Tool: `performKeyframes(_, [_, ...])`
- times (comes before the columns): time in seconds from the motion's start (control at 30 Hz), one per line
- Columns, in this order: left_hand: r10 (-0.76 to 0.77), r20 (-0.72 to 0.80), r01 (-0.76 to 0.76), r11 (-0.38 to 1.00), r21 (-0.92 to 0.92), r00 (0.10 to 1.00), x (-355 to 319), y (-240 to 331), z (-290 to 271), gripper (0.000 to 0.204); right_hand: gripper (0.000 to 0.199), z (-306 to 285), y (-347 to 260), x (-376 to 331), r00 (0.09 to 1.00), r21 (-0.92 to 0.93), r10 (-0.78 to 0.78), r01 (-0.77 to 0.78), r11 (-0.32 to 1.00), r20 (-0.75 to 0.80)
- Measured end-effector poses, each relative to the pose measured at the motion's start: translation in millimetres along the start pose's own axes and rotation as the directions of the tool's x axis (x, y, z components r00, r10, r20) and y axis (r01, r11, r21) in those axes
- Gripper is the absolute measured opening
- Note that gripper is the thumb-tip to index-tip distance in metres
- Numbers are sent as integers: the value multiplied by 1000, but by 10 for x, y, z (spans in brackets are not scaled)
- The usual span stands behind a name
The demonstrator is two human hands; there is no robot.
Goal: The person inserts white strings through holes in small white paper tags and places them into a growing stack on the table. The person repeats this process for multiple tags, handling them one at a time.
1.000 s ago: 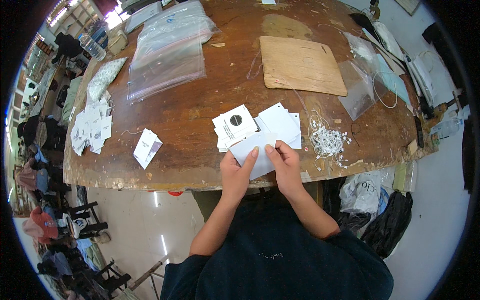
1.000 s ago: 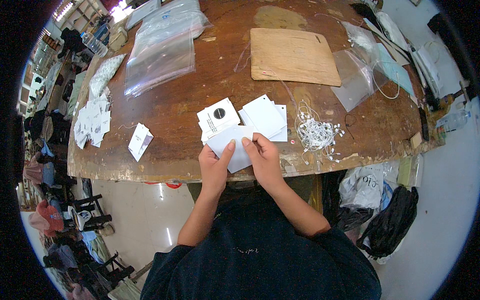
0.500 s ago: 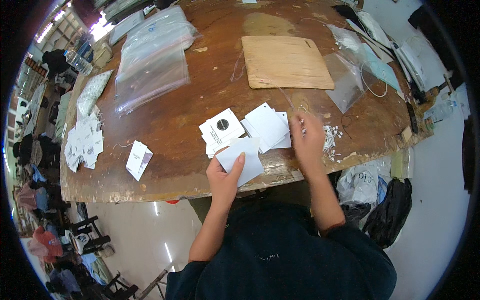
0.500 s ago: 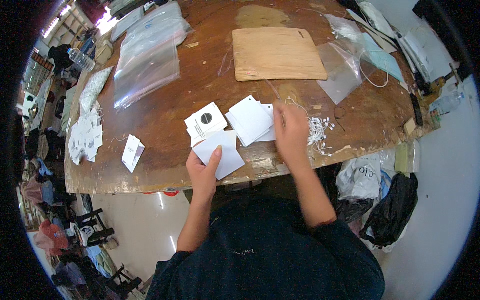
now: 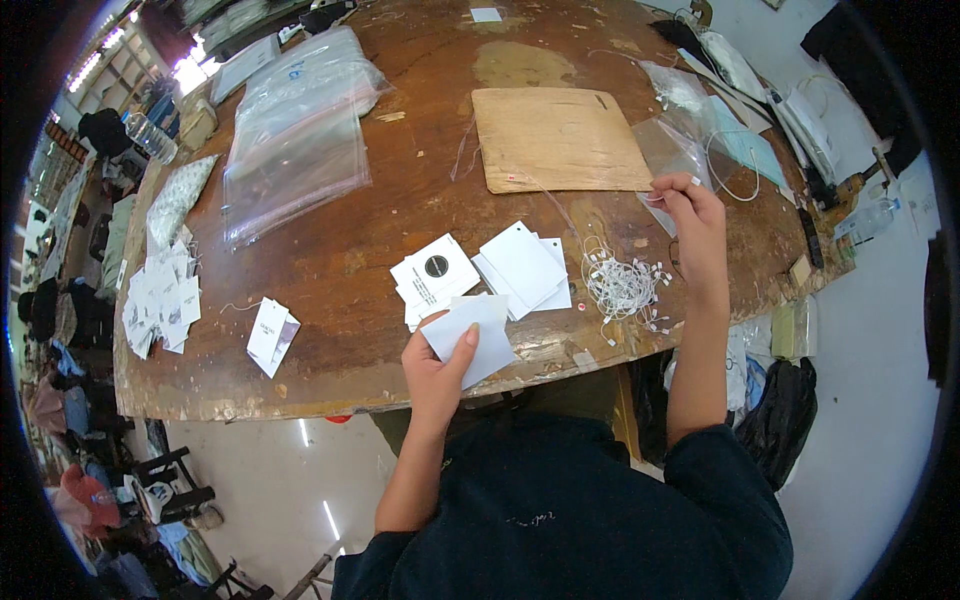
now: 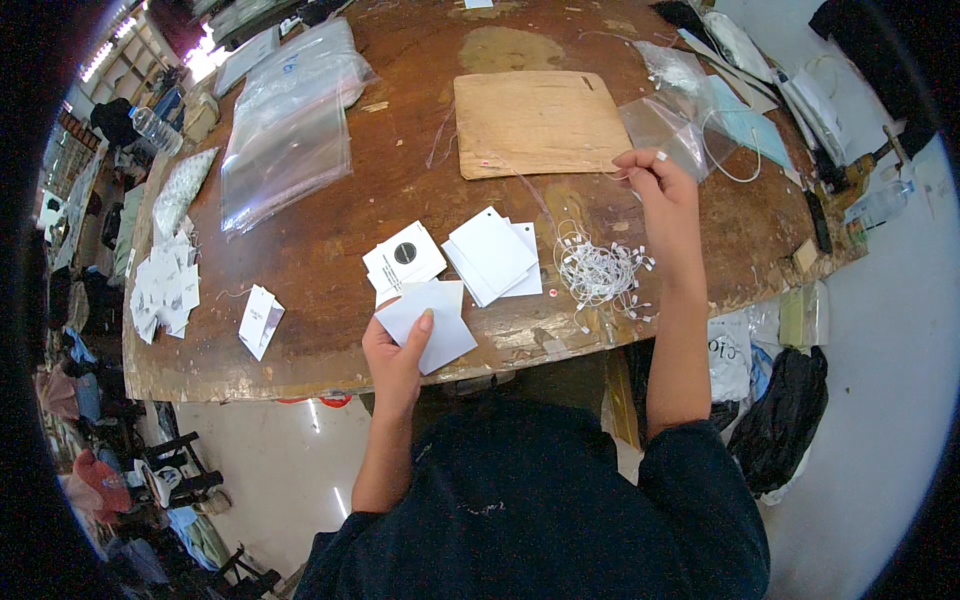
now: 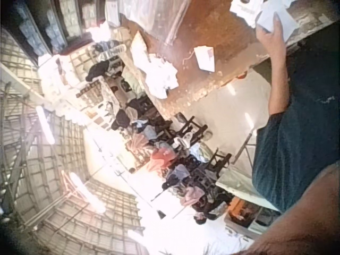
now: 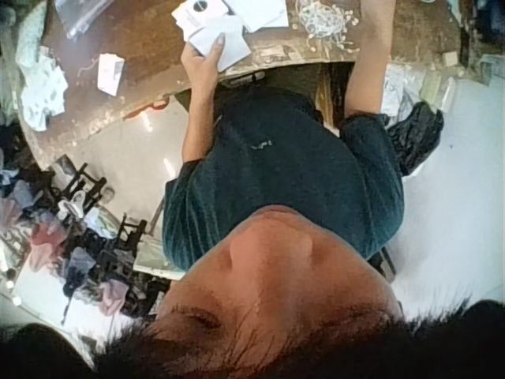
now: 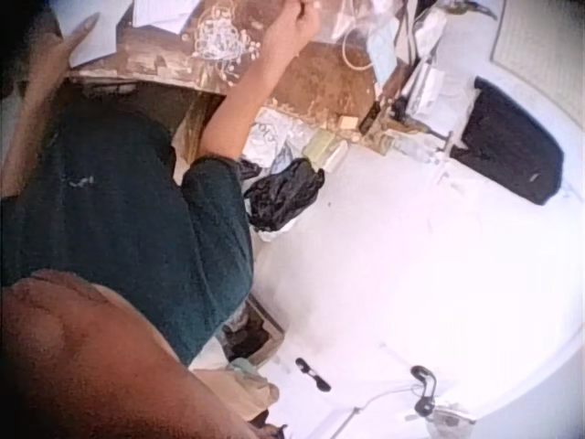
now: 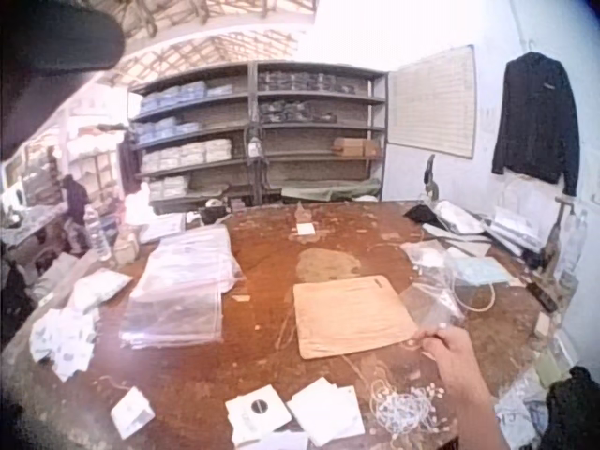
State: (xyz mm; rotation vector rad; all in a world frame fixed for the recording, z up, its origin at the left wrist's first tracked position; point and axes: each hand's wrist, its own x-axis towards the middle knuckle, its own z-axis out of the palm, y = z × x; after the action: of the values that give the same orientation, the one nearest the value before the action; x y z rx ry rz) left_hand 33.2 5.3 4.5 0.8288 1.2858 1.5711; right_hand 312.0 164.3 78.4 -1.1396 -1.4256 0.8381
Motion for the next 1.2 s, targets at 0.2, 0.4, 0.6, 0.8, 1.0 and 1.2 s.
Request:
performKeyframes(0.2, [299,312,-345,933,103,902,85,53,17,24,7,552,-50,-433,950,23,91,-103,994,300])
performKeyframes(0.4, [323,412,-400,909,116,852,169,157,-147,19,9,991,-179,-699,729,148,208,-391,908,652])
performKeyframes(0.6, [330,485,-413,908,72,810,128,128,-291,21,20,1100,-394,-740,541,38,-186,273,961,820])
performKeyframes(0.8, [2,698,-124,985,124,716,-49,-21,-275,28,20,1005,-599,-828,503,-210,97,174,962,859])
performKeyframes(1.0, [65,534,-110,992,53,843,-80,3,-429,26,14,709,-393,-657,560,-176,-13,282,943,828])
performKeyframes(1.2, [224,349,-291,945,150,910,-29,-48,-290,22,12,674,8,-746,969,734,104,-239,636,225])
